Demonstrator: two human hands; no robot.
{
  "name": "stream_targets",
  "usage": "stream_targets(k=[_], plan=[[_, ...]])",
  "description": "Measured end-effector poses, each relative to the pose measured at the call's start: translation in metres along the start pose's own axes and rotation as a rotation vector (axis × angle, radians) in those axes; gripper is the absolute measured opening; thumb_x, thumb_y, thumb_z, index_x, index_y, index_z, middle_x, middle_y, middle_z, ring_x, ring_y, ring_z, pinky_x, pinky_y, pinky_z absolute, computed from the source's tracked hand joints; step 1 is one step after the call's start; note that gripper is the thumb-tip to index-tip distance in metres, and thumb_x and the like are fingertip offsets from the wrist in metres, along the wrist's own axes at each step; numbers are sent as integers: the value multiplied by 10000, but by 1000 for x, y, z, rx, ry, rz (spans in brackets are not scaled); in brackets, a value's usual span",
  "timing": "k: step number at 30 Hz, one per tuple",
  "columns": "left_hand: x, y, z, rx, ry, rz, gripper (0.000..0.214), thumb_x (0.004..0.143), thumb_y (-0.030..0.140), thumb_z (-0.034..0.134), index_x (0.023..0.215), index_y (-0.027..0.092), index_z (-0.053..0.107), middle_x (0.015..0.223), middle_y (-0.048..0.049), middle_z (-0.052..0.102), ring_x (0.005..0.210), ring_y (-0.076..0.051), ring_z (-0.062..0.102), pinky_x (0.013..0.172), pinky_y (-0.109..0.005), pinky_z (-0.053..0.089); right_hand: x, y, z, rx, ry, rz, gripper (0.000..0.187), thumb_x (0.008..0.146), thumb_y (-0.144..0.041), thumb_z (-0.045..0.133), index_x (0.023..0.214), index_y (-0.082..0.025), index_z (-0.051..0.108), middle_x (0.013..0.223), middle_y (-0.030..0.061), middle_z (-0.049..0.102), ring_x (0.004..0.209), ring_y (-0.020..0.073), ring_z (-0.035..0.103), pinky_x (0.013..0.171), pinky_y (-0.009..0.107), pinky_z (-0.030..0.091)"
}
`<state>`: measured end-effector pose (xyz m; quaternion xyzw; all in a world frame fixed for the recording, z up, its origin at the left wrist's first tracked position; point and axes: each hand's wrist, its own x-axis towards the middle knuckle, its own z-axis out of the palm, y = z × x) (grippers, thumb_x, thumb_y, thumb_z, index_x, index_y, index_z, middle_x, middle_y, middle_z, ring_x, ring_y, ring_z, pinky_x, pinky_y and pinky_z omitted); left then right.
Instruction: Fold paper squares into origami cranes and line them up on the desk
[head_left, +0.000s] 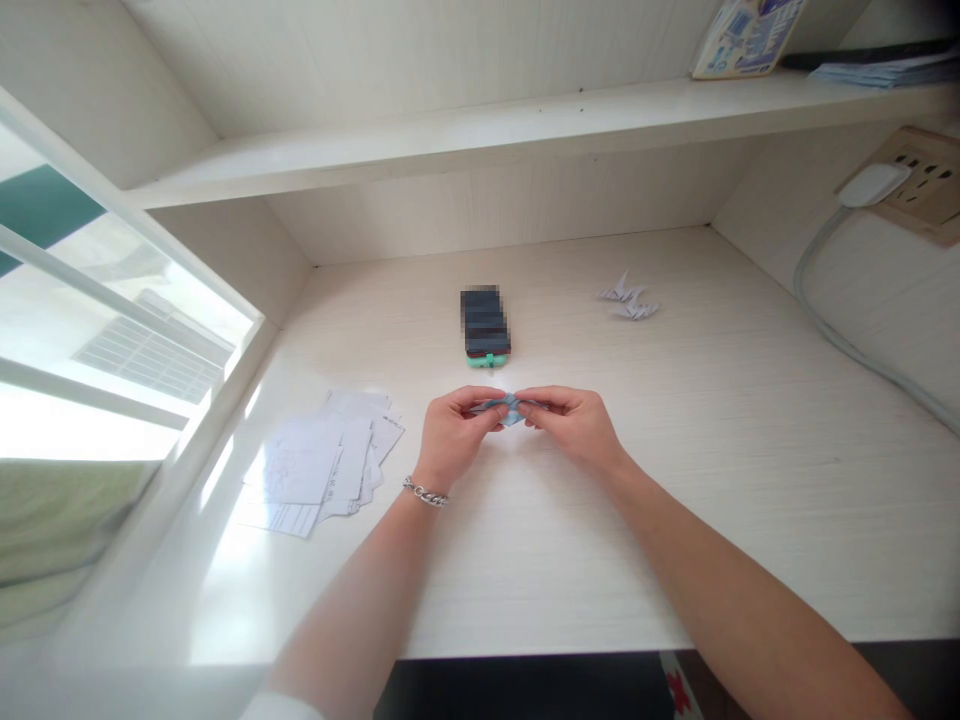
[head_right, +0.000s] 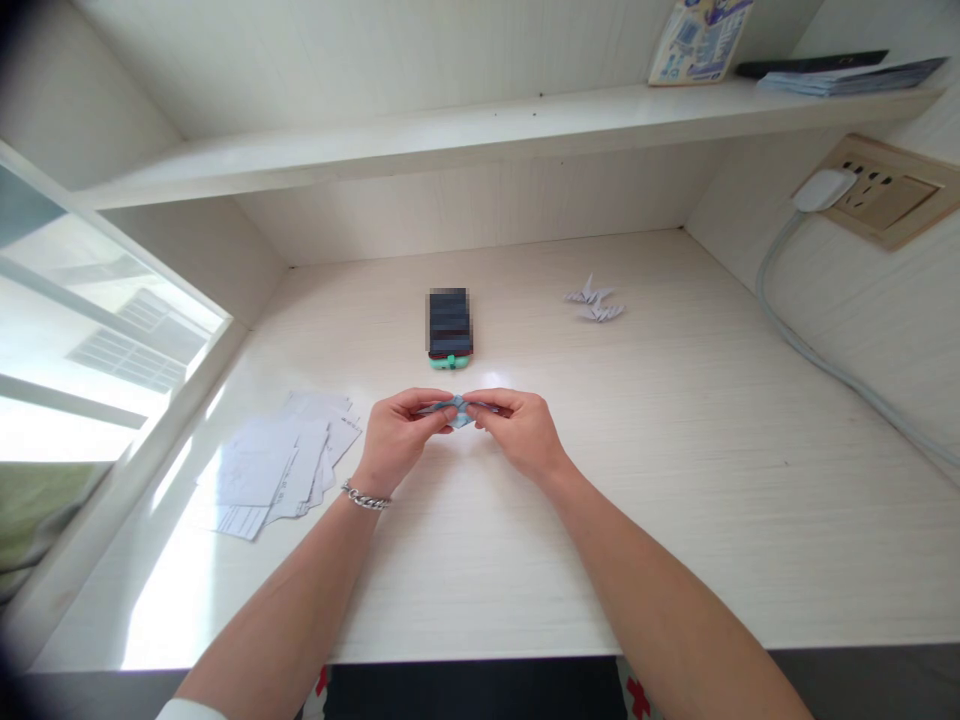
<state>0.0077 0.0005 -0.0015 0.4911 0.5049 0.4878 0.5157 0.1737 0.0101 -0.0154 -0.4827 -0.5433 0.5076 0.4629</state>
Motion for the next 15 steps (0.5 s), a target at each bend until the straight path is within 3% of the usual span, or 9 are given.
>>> stream_targets(k=[15], plan=[[0, -4, -2, 72, -108, -12, 200, 692, 297, 695, 823, 149, 664, 844, -84, 676, 749, -181, 653, 656, -320, 573, 2, -1, 2, -7, -120, 35, 166, 693, -280, 672, 821, -177, 696, 835, 49, 699, 798, 195, 639, 723, 320, 504]])
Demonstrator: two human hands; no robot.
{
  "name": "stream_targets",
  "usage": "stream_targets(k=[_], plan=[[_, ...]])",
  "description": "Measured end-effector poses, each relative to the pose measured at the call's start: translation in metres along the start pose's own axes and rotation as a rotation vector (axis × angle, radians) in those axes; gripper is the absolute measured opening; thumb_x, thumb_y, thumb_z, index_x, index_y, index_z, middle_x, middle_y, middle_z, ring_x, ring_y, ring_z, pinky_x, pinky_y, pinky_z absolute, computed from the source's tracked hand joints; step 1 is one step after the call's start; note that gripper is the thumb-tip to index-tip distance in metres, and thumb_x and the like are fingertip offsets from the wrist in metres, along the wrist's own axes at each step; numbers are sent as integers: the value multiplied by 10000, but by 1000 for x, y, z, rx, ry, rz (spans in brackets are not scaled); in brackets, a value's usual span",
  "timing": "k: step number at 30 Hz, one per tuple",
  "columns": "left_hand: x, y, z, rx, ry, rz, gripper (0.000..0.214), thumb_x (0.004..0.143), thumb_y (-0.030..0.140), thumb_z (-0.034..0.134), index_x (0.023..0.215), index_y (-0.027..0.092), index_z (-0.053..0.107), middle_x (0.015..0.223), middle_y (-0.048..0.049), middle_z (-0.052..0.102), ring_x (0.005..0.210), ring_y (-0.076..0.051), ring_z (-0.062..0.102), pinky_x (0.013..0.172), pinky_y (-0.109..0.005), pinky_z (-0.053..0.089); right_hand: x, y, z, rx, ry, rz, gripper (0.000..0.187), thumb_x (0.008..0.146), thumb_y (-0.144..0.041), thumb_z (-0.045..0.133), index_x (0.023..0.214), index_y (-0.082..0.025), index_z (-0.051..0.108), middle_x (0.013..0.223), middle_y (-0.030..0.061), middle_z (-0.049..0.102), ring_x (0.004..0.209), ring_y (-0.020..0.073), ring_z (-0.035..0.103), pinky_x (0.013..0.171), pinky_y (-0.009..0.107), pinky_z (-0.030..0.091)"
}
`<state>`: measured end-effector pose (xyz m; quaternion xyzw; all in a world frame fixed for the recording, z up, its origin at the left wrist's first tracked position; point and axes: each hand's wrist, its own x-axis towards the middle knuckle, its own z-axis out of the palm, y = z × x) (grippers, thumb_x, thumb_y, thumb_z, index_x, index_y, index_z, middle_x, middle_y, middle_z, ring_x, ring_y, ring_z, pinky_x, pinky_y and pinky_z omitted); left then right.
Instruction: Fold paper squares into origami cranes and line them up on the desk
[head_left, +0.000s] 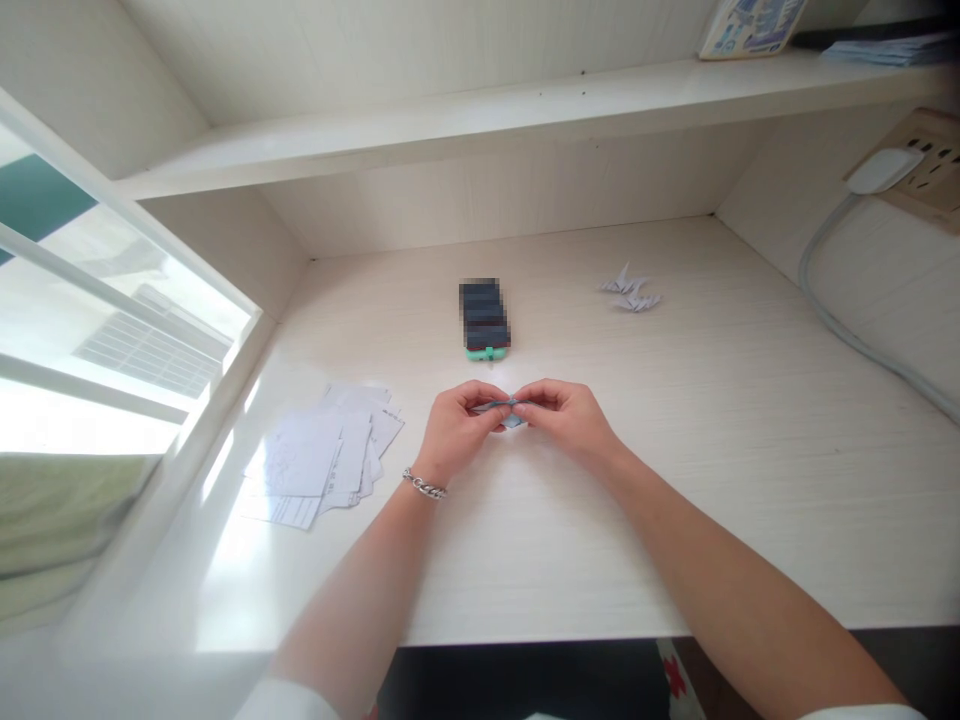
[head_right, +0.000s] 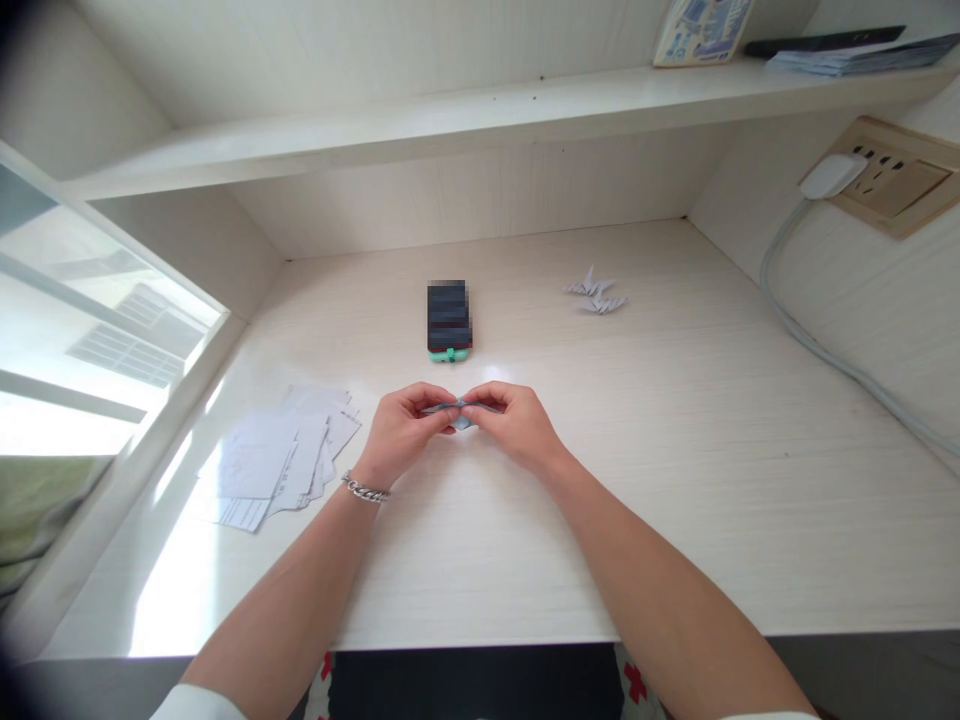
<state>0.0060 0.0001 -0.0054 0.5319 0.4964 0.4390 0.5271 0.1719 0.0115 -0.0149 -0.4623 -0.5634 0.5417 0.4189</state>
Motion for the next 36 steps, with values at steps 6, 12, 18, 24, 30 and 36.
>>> stream_targets(k=[6, 12, 18, 24, 30, 36], plan=[[1, -2, -1, 37, -76, -28, 236, 723, 319, 663, 882, 146, 637, 893, -87, 666, 801, -182, 646, 642, -299, 571, -1, -2, -2, -51, 1, 13, 148, 703, -271, 655, 801, -169, 699, 815, 44, 697, 779, 184, 636, 728, 305, 500], [2, -1, -2, 75, -64, -16, 219, 730, 311, 654, 858, 133, 647, 856, -86, 667, 755, -163, 636, 643, -286, 556, -2, -6, -2, 37, -25, 94, 176, 692, -295, 672, 814, -173, 705, 808, 42, 689, 750, 176, 637, 655, 283, 525], [0, 5, 1, 23, -34, -29, 176, 714, 266, 658, 823, 128, 648, 783, -63, 657, 684, -142, 616, 602, -270, 540, -3, -9, 0, 165, 9, 134, 173, 634, -285, 722, 766, -173, 711, 752, 34, 687, 703, 169, 641, 624, 282, 540], [-2, 9, 4, -44, -29, -50, 135, 703, 226, 656, 804, 137, 645, 725, -38, 640, 650, -122, 597, 584, -248, 518, -4, -10, 0, 263, -1, 158, 153, 617, -231, 724, 758, -172, 721, 741, 39, 695, 705, 186, 653, 649, 324, 559], [-2, 6, 3, -73, -54, -37, 154, 694, 242, 669, 805, 141, 634, 765, -44, 642, 698, -138, 603, 593, -256, 513, -5, -14, -2, 190, 9, 126, 140, 620, -223, 719, 751, -174, 730, 718, 33, 697, 685, 175, 652, 614, 296, 554], [-2, 6, 3, -63, -46, -27, 160, 697, 247, 669, 812, 139, 638, 746, -42, 636, 680, -127, 590, 590, -245, 495, -5, -13, -2, 222, -15, 124, 185, 629, -257, 740, 789, -167, 720, 757, 43, 703, 713, 187, 659, 635, 314, 562]])
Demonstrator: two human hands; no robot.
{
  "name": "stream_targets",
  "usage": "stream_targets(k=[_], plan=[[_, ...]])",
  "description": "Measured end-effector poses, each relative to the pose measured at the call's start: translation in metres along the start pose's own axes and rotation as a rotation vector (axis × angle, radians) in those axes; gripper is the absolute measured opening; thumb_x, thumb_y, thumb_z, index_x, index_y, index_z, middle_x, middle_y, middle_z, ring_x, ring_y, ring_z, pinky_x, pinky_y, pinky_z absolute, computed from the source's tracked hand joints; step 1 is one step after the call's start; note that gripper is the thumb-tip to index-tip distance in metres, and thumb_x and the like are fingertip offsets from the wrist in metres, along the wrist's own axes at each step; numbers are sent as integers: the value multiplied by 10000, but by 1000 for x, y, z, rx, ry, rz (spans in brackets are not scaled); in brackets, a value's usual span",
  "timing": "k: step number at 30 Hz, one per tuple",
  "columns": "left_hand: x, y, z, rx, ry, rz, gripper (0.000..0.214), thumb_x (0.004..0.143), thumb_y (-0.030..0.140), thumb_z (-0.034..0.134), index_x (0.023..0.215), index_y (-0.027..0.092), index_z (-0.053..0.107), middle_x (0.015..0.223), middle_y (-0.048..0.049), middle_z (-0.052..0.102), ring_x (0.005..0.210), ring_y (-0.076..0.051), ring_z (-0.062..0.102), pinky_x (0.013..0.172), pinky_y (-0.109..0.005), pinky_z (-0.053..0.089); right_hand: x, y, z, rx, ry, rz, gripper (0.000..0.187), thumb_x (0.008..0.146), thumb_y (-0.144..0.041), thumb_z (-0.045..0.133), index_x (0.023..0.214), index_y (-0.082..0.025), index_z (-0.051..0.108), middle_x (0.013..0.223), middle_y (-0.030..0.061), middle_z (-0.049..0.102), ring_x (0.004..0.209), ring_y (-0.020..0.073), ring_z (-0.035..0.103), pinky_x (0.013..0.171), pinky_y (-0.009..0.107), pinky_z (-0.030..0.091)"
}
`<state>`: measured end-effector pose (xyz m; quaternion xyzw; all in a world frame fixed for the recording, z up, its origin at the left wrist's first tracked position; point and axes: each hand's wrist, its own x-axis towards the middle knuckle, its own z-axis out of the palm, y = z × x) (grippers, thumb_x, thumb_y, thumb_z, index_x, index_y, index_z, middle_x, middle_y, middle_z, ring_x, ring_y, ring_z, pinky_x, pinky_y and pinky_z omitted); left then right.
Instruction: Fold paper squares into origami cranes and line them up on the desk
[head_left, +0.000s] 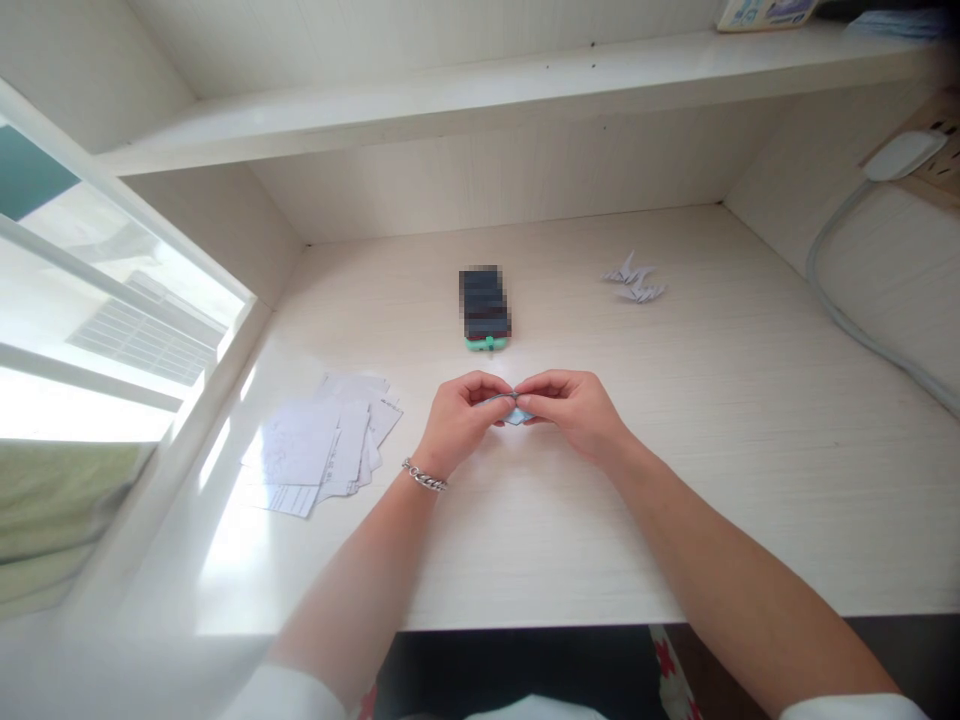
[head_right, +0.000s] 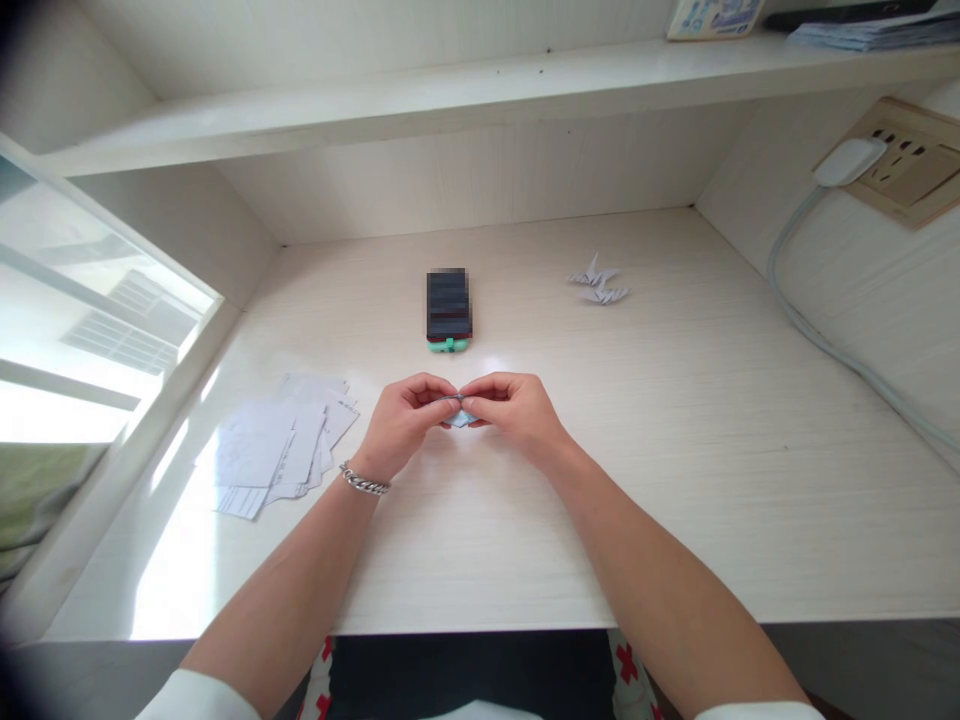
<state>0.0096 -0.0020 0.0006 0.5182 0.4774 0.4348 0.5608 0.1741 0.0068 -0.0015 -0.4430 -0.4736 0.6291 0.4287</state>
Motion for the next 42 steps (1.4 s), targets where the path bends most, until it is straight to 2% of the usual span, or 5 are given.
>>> stream_targets(k=[5, 13, 17, 23, 42], plan=[[-1, -1, 3, -30, 26, -43, 172, 684, 263, 674, 807, 148, 637, 749, -38, 638, 685, -129, 591, 578, -240, 491, 0, 2, 1, 20, 12, -10, 166, 655, -247, 727, 794, -157, 712, 756, 48, 701, 702, 190, 661, 648, 336, 566], [1, -2, 2, -79, 37, -18, 100, 673, 214, 657, 747, 149, 644, 691, -16, 624, 639, -115, 579, 587, -242, 478, 0, 3, 1, 72, -7, -2, 207, 614, -284, 757, 779, -164, 724, 754, 47, 700, 724, 199, 660, 695, 377, 571], [1, 0, 0, -91, -8, -6, 97, 685, 216, 651, 756, 152, 640, 696, -16, 624, 654, -124, 590, 613, -262, 489, -1, 1, 0, 61, -7, 10, 249, 593, -324, 772, 783, -169, 730, 765, 50, 701, 731, 200, 656, 691, 367, 566], [-1, 0, 0, 10, 5, 26, 121, 688, 242, 662, 766, 151, 656, 772, -47, 663, 710, -142, 612, 658, -277, 498, -1, -1, 0, 29, 4, 52, 291, 625, -403, 748, 779, -158, 720, 781, 63, 690, 750, 194, 645, 665, 323, 560], [3, -3, -4, -124, -19, -43, 130, 715, 192, 605, 816, 133, 660, 785, -55, 656, 729, -149, 622, 691, -300, 520, 3, 4, -2, 15, 62, 26, 249, 586, -332, 772, 761, -165, 712, 745, 40, 686, 693, 177, 638, 661, 330, 553]])
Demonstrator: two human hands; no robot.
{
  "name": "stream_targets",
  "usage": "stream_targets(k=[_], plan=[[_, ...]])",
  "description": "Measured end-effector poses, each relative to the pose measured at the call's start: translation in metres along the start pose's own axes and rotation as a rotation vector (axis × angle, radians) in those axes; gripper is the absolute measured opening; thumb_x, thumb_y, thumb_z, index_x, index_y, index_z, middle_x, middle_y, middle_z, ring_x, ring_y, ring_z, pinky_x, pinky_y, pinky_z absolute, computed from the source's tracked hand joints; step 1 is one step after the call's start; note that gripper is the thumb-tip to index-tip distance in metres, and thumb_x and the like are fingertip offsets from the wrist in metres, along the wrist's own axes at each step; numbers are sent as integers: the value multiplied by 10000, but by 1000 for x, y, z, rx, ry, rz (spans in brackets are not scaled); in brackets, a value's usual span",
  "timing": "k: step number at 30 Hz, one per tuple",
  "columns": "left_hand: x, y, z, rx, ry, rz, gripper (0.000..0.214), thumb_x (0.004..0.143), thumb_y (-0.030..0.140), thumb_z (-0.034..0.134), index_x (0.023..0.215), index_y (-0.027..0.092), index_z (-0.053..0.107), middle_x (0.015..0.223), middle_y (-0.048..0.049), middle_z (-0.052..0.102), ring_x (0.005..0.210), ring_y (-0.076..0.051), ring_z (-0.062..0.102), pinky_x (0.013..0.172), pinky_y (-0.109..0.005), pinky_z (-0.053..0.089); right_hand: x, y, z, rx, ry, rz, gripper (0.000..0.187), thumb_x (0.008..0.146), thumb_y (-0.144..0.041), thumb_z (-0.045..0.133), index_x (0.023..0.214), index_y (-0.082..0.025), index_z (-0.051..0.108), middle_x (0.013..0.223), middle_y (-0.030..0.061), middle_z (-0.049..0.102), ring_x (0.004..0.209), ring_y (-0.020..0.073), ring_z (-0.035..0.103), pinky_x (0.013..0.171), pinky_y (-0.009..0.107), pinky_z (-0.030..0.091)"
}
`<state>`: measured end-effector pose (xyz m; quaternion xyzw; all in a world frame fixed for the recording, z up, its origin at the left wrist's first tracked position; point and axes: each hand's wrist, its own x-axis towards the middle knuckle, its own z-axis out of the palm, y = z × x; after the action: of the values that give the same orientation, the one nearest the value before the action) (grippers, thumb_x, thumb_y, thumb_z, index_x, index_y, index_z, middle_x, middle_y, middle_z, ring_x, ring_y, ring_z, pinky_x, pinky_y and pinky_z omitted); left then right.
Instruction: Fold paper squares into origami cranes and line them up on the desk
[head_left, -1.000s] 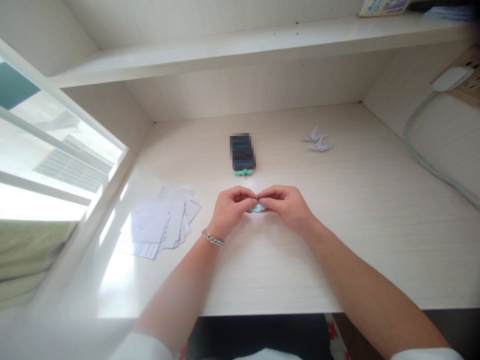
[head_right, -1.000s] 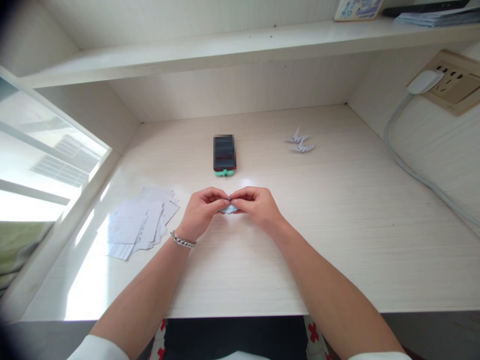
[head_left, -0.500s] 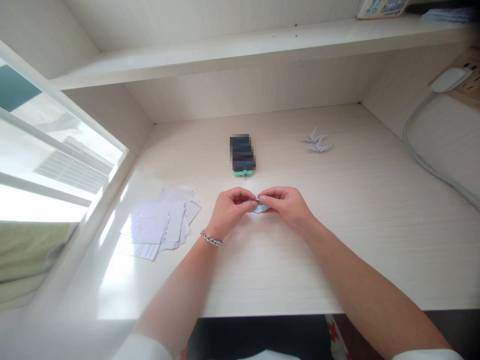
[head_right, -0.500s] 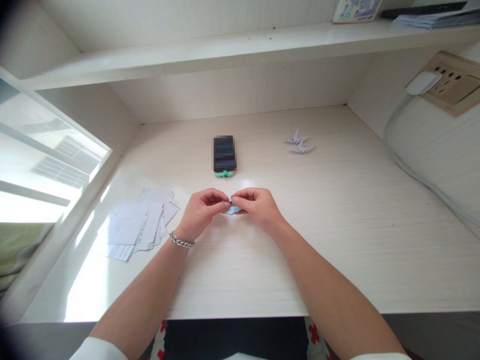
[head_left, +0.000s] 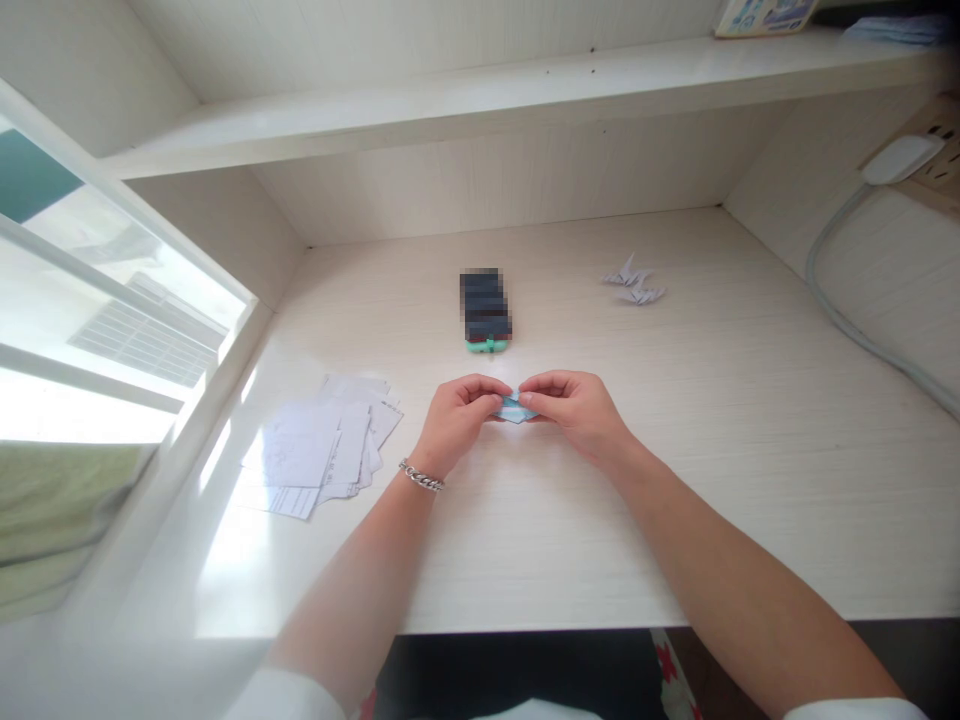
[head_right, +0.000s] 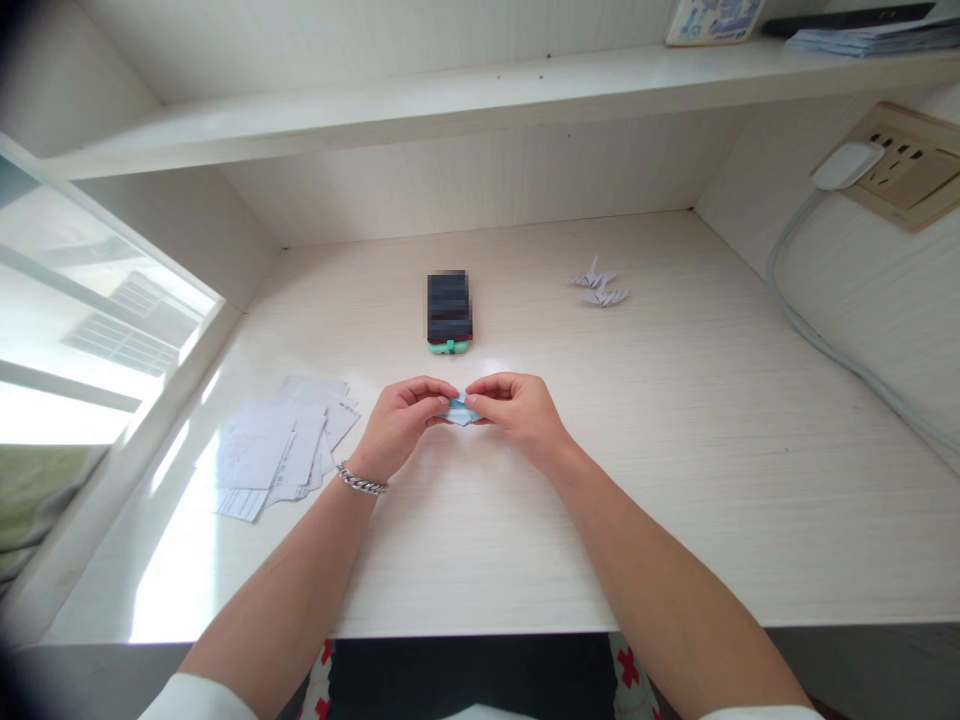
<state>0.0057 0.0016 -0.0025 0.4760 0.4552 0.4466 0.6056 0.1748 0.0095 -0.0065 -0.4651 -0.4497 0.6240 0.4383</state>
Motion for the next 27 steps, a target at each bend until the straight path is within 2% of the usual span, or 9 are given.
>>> stream_targets(k=[7, 15, 21, 27], plan=[[0, 0, 2, 94, 48, 36, 203, 682, 266, 687, 834, 135, 657, 814, -70, 671, 735, -151, 619, 675, -282, 511, 1, 3, 1, -31, -2, -24, 252, 592, -341, 763, 762, -169, 694, 749, 40, 683, 701, 182, 638, 654, 323, 544], [0, -4, 1, 185, 62, 104, 191, 708, 250, 670, 866, 146, 637, 853, -71, 666, 786, -154, 626, 721, -284, 513, -1, 0, 2, -59, -2, 0, 241, 633, -355, 734, 768, -166, 671, 766, 43, 676, 696, 167, 628, 615, 291, 526], [0, -4, 1, 144, 50, 93, 204, 690, 236, 680, 864, 144, 626, 819, -58, 658, 756, -145, 623, 702, -278, 513, 0, 2, 2, -100, 9, -45, 256, 626, -351, 742, 777, -171, 642, 739, 29, 656, 683, 164, 615, 610, 295, 519], [1, -5, 0, 122, 56, 100, 224, 674, 228, 702, 851, 140, 597, 773, -48, 650, 730, -142, 629, 689, -279, 519, 0, 2, 4, -175, 26, -181, 200, 652, -309, 726, 743, -184, 599, 751, 23, 636, 711, 161, 605, 669, 300, 496]])
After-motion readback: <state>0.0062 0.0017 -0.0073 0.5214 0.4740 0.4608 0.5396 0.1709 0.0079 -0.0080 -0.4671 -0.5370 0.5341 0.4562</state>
